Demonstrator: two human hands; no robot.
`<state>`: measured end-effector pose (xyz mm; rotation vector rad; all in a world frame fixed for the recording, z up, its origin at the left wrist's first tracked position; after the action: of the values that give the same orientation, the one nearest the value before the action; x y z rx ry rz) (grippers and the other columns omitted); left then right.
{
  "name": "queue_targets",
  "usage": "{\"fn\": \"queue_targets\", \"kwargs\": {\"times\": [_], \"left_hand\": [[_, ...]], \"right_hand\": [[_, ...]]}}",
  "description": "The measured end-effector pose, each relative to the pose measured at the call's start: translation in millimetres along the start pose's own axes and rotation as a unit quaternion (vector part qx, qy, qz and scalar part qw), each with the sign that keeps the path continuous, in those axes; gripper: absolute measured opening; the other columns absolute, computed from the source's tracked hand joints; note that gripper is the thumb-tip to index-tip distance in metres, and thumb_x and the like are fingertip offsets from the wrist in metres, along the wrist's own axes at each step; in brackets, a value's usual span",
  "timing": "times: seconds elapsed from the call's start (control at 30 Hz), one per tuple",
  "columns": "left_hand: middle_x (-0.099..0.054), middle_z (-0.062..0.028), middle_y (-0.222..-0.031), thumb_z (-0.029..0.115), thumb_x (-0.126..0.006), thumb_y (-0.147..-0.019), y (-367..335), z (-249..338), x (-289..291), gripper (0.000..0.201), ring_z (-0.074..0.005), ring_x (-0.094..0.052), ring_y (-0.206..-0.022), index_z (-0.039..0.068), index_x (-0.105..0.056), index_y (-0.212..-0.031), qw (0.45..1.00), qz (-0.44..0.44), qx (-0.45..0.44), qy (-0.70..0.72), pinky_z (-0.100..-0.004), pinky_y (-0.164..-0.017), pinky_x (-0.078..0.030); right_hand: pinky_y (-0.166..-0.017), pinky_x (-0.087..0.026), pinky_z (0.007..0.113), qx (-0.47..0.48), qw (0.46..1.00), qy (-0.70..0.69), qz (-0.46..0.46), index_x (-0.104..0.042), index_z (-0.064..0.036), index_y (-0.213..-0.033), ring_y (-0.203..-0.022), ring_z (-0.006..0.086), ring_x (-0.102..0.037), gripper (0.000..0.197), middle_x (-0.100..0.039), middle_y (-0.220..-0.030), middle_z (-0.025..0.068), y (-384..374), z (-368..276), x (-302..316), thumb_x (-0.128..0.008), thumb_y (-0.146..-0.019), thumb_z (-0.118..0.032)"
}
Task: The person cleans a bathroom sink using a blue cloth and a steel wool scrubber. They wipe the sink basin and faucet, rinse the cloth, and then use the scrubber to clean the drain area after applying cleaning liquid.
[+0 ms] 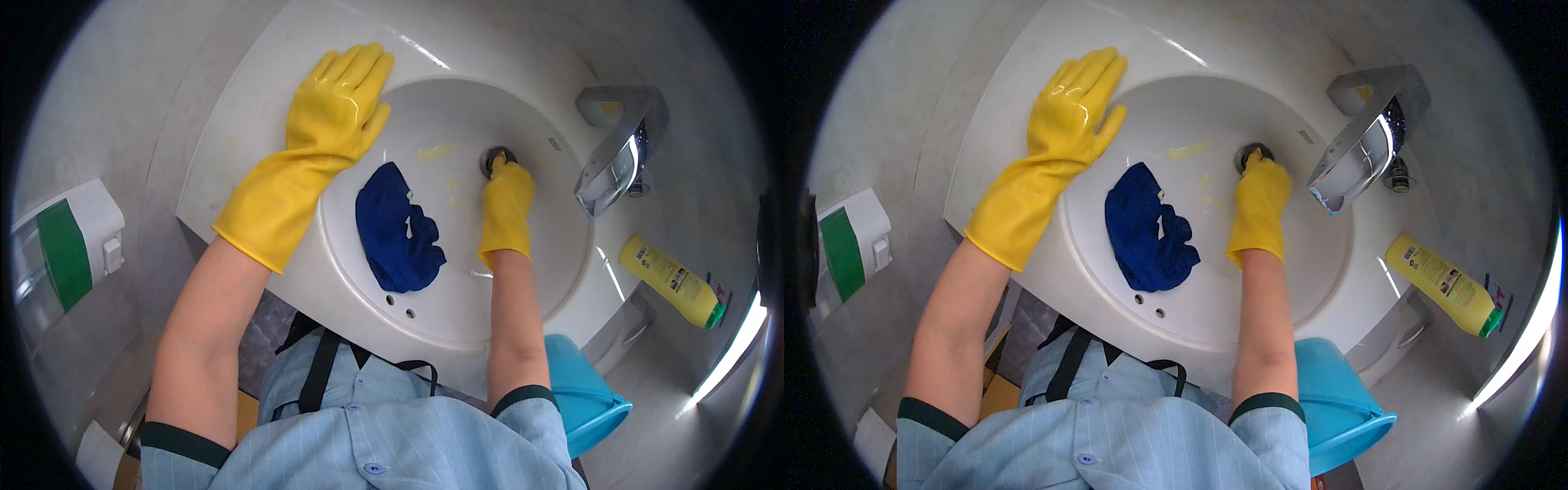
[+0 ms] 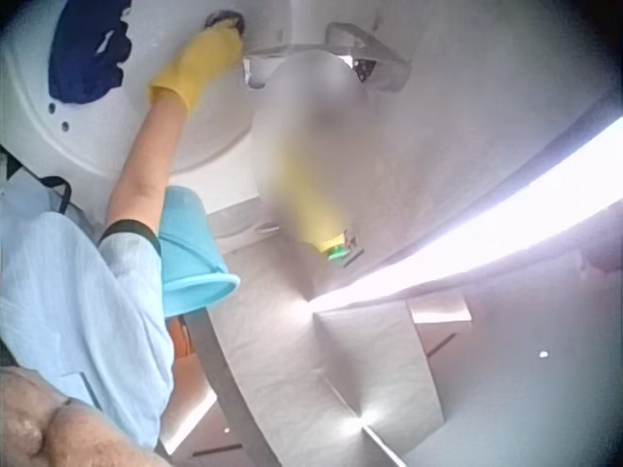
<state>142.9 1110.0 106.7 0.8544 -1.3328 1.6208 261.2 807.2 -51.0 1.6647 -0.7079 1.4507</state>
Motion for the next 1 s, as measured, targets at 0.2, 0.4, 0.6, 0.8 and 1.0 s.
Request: {"fn": "queue_targets", "kwargs": {"times": [0.2, 0.4, 0.6, 0.8, 1.0], "left_hand": [[-0.065, -0.0219, -0.140, 0.016, -0.077, -0.083, -2.0, 1.3, -2.8, 0.058, -0.0405, -0.061, -0.129, -0.001, -0.065, -0.137, 1.000, 0.000, 0.011, 0.026, -0.0516, -0.113, -0.046], [-0.064, -0.0213, -0.141, 0.017, -0.076, -0.084, 3.9, 1.9, -0.9, 0.058, -0.0402, -0.060, -0.130, 0.000, -0.065, -0.138, 1.000, -0.005, 0.020, 0.022, -0.0524, -0.113, -0.046], [-0.064, -0.0215, -0.142, 0.017, -0.076, -0.085, -2.6, -2.5, -1.6, 0.057, -0.0404, -0.059, -0.132, 0.000, -0.064, -0.138, 1.000, -0.003, 0.014, 0.012, -0.0528, -0.114, -0.045], [-0.064, -0.0219, -0.142, 0.018, -0.076, -0.084, 0.8, -0.6, -1.1, 0.058, -0.0407, -0.059, -0.131, 0.001, -0.064, -0.139, 0.999, -0.014, 0.022, 0.026, -0.0531, -0.114, -0.045], [-0.064, -0.0219, -0.141, 0.017, -0.077, -0.083, 1.3, 0.5, -1.6, 0.058, -0.0411, -0.060, -0.130, 0.001, -0.065, -0.137, 1.000, -0.004, 0.017, 0.016, -0.0522, -0.112, -0.047]], "right_hand": [[-0.091, -0.056, 0.051, -0.125, 0.991, -0.023, -0.042, -0.071, -0.0013, -0.126, -0.109, 0.0420, -0.071, 0.035, -0.075, -0.118, 0.0236, 39.2, 8.5, -35.8, -0.047, -0.107, -0.018], [-0.090, -0.056, 0.052, -0.145, 0.984, -0.080, -0.070, -0.069, -0.0002, -0.126, -0.104, 0.0436, -0.072, 0.035, -0.075, -0.117, 0.0252, 31.8, -42.5, -2.2, -0.050, -0.108, -0.023], [-0.083, -0.057, 0.052, -0.119, 0.990, -0.044, -0.056, -0.069, -0.0043, -0.130, -0.098, 0.0446, -0.073, 0.034, -0.076, -0.108, 0.0249, 48.2, -21.3, -27.2, -0.053, -0.102, -0.016], [-0.086, -0.055, 0.051, -0.118, 0.991, -0.068, -0.008, -0.070, -0.0020, -0.128, -0.103, 0.0431, -0.071, 0.035, -0.075, -0.113, 0.0248, 47.5, -15.1, -7.2, -0.049, -0.105, -0.019], [-0.085, -0.056, 0.053, -0.095, 0.984, -0.147, 0.021, -0.067, -0.0038, -0.130, -0.099, 0.0418, -0.072, 0.033, -0.075, -0.113, 0.0220, 23.2, -0.5, -0.1, -0.052, -0.102, -0.016]]}}
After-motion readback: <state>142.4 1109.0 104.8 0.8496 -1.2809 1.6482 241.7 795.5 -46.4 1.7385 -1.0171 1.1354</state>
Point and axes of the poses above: each hand's wrist, its own y-axis away from the middle knuckle, its own x-axis out of the back of the hand, z = x × y, the point moved 2 cm from there along -y, towards the middle knuckle
